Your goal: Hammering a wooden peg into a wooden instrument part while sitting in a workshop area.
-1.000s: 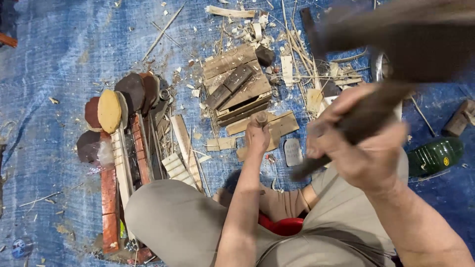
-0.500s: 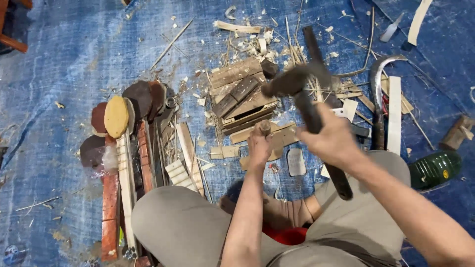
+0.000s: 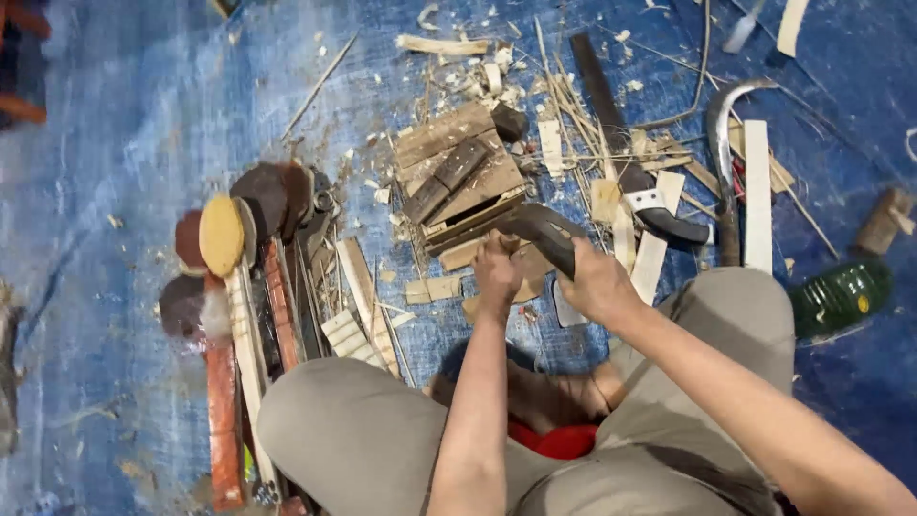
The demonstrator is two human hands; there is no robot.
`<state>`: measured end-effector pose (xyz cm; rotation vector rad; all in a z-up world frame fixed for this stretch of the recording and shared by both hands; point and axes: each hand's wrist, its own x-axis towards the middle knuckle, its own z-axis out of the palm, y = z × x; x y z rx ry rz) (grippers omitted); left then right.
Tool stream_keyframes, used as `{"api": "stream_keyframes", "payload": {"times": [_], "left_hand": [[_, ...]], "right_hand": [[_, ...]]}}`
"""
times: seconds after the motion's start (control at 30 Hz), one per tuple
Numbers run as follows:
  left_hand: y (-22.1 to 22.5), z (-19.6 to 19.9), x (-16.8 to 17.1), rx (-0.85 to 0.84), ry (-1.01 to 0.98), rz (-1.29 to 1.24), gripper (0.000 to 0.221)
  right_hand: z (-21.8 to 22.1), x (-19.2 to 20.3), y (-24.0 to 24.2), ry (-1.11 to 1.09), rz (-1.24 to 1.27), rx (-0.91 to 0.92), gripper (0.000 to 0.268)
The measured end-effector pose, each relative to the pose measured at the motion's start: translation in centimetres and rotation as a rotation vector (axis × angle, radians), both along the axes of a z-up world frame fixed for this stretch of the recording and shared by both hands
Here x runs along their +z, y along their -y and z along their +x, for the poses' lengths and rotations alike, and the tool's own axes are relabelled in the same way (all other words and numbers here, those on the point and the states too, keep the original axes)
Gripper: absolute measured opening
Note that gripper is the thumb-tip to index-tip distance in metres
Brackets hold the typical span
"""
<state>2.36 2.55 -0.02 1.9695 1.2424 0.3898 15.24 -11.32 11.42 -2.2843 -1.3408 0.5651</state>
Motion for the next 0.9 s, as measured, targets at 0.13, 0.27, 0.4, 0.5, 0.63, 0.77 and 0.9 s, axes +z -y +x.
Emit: {"api": "stream_keyframes", "payload": {"times": [0.13, 0.27, 0.4, 0.5, 0.63, 0.77, 0.9], "left_hand": [[1.3, -0.7, 2.0, 0.106, -0.05, -0.216, 0.047], [1.4, -2.1, 4.7, 0.223, 0.207, -0.344, 0.043], [-0.2, -2.8, 0.4, 0.25, 0.296, -0.271, 0.053], [0.1, -2.9, 0.4, 0.242, 0.334, -0.26, 0.046], [1.0, -2.5, 0.0, 0.213, 0.302, -0.231, 0.047], [1.1, -2.7, -0.9, 0.154, 0.331, -0.196, 0.044], [1.3, -2.9, -1.2, 0.162, 0.352, -0.182, 0.046]], "right_hand": [[-2.2, 5.3, 2.8, -0.648, 0.0, -0.281, 0.029], [-0.9, 3.6, 6.6, -1.189, 0.096, -0.533, 0.021], [2.0, -6.4, 12.2, -1.292, -0.015, -0.621, 0.024], [3.2, -12.4, 15.8, -1.36, -0.061, -0.742, 0.02], [3.9, -16.0, 17.2, -1.417, -0.1, -0.851, 0.018], [3.8, -16.2, 15.7, -1.38, -0.096, -0.785, 0.021], [3.4, -15.4, 15.3, -1.368, -0.109, -0.783, 0.02]]}}
